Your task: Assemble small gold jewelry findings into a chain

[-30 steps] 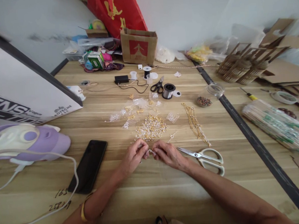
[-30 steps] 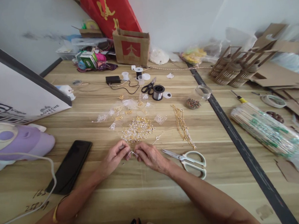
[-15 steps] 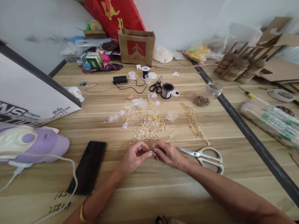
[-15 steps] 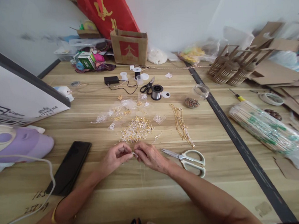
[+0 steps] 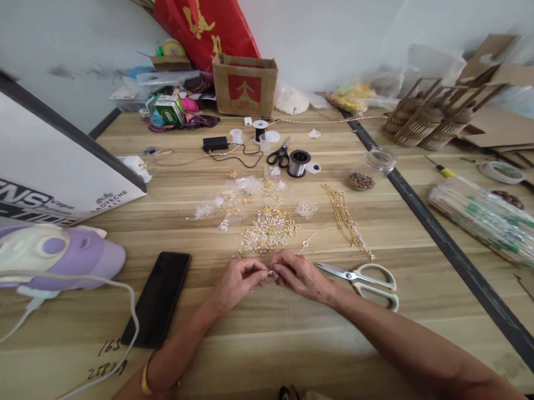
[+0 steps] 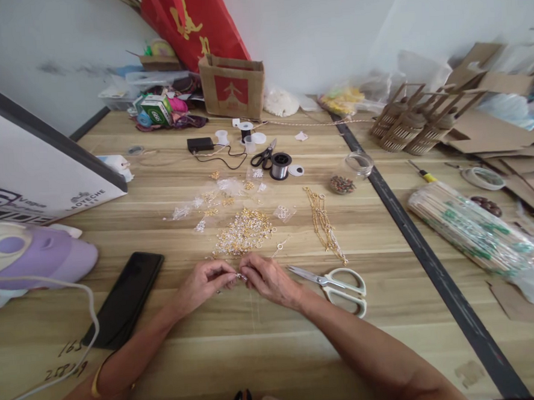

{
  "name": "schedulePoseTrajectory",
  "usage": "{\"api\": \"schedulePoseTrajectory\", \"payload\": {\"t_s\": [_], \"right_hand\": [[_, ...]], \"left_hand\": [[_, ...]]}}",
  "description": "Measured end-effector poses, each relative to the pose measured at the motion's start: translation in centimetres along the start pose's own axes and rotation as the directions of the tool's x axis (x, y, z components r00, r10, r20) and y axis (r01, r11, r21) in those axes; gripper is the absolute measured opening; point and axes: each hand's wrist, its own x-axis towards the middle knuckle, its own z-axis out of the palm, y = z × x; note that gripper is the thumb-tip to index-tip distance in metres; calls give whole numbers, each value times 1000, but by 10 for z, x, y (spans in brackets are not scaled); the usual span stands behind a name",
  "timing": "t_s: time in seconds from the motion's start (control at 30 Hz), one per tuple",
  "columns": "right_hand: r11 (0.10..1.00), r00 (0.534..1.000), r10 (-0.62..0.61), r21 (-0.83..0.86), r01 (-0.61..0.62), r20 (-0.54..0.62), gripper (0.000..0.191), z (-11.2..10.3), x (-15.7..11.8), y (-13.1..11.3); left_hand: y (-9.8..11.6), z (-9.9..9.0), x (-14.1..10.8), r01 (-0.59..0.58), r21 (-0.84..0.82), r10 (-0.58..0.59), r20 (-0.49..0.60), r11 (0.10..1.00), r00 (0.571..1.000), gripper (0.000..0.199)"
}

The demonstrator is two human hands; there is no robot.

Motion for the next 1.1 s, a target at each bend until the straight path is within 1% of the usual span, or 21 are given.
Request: {"api": "schedulePoseTrajectory", "payload": {"t_s": [0.27, 0.5, 0.57, 0.67, 0.87, 0.97, 1.1], "right_hand": [[1000, 1000, 12, 15, -12, -6, 18, 0, 0, -1], [1000, 1000, 12, 12, -12, -11, 19, 0, 0, -2], [1000, 1000, 17, 13, -17, -12, 19, 0, 0, -2], [1000, 1000, 17, 22, -17, -8, 19, 0, 0, -2], [1000, 999, 24, -11, -24, 25, 20, -1, -1, -1], [999, 999, 5, -49, -3, 44, 20, -1, -1, -1], [996, 998, -17, -83, 22, 65, 19, -1, -1, 0]], "left_hand": [[-4, -3, 1, -16, -9, 16, 5, 1000, 1000, 22], [-1, 1, -1, -29, 46, 32, -70, 999, 997, 22], [-1, 3, -2, -32, 78, 39, -82, 996, 996, 22], [-1, 4, -1, -54, 177, 71, -90, 983, 993, 22], [-6, 6, -1, -83, 378, 131, -104, 922, 986, 17], [-7, 8, -1, -79, 423, 139, -113, 903, 984, 17], [-3, 9, -1, -62, 419, 124, -124, 906, 984, 16]]}}
